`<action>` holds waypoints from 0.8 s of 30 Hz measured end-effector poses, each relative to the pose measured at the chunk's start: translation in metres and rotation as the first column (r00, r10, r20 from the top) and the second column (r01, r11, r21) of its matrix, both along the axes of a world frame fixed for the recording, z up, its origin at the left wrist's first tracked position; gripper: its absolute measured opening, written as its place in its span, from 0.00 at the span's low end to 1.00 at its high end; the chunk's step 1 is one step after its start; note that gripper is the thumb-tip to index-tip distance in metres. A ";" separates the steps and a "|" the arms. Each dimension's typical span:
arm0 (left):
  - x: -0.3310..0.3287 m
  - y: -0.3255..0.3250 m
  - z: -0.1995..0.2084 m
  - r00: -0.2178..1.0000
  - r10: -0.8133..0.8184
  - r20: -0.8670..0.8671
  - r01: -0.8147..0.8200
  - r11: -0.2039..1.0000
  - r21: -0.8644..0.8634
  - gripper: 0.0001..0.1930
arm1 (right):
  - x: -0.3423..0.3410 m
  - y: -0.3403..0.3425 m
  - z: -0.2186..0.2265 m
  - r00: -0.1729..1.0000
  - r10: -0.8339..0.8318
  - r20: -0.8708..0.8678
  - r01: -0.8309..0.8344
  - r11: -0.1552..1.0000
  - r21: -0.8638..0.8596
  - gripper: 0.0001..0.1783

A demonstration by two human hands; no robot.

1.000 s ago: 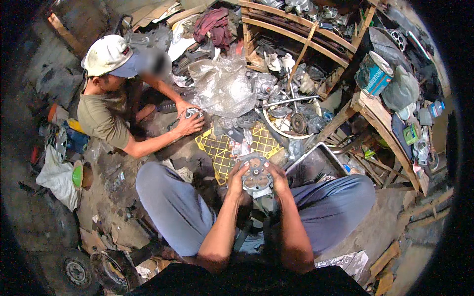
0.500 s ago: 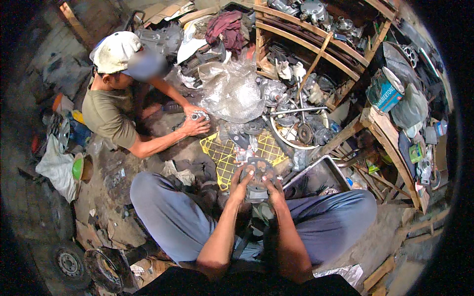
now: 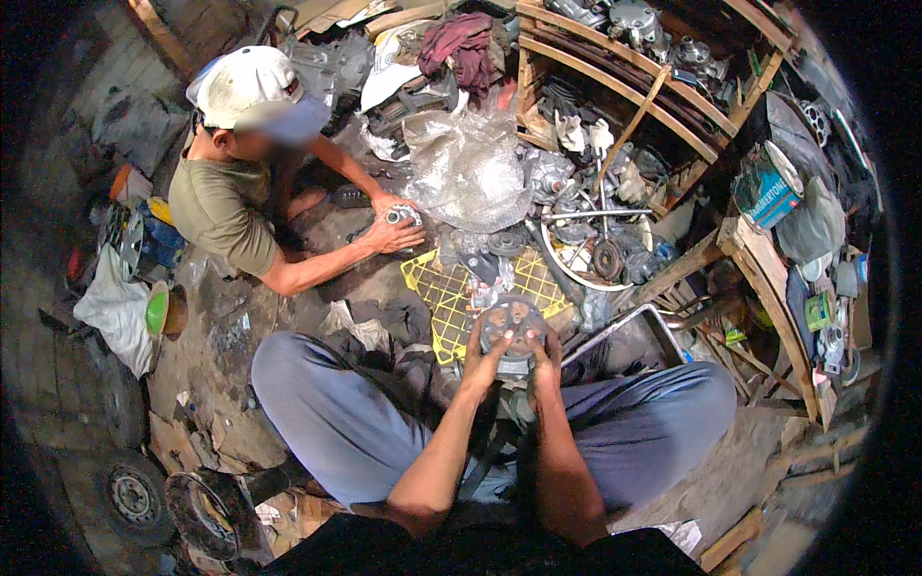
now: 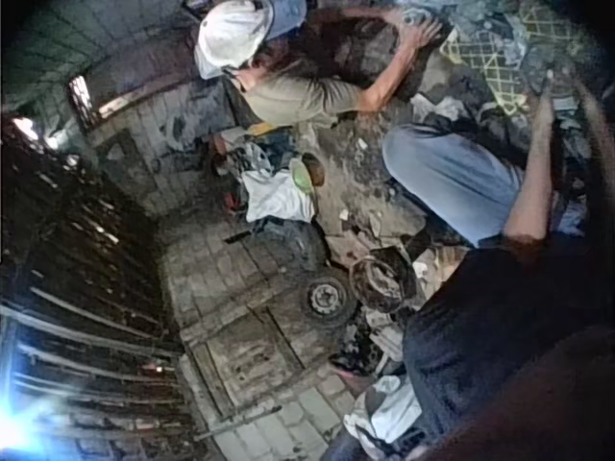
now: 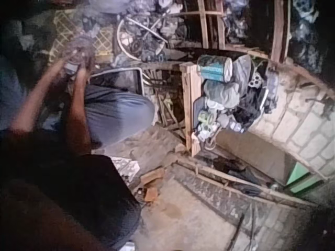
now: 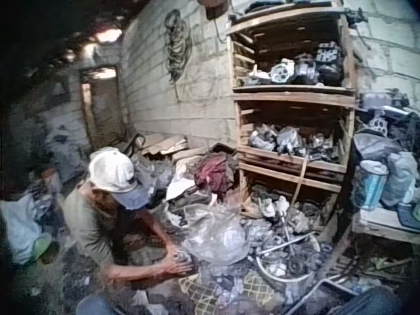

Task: The person sits on the floor and assembles a mechanical component by joining two metal housings and inserting smaller parts into the assembly. Another person works nearby on a similar part.

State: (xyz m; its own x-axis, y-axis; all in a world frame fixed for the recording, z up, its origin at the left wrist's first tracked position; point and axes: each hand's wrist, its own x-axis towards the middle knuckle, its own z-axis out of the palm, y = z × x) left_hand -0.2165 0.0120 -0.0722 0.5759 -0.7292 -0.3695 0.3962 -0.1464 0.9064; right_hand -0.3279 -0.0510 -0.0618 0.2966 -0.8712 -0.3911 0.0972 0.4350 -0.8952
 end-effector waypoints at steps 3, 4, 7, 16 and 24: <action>0.013 0.005 0.020 0.995 -0.007 -0.103 0.011 0.999 0.031 0.37 | -0.005 -0.011 -0.017 0.990 0.047 0.133 -0.075 0.973 0.218 0.37; 0.016 0.009 0.026 0.989 0.026 -0.143 -0.024 1.000 0.010 0.35 | 0.002 -0.010 0.005 0.978 0.067 0.198 -0.131 0.933 0.334 0.39; 0.023 0.011 0.022 0.996 -0.034 -0.078 0.034 0.999 0.007 0.35 | 0.011 -0.001 0.024 0.977 0.194 0.085 -0.210 0.942 0.261 0.39; 0.027 0.011 0.016 0.978 -0.039 -0.203 0.034 0.999 -0.026 0.31 | 0.018 0.008 0.018 0.992 0.129 -0.008 -0.128 0.989 0.072 0.38; 0.027 0.013 0.014 0.989 -0.121 0.089 0.123 0.992 -0.017 0.22 | 0.013 0.006 -0.001 0.995 0.033 0.089 -0.051 0.977 0.208 0.32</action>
State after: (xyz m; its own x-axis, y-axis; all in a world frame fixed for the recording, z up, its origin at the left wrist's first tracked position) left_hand -0.1892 0.0251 -0.0585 0.5117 -0.8033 -0.3047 0.2960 -0.1682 0.9403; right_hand -0.3148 -0.0454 -0.0623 0.3710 -0.7586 -0.5356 0.1460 0.6173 -0.7731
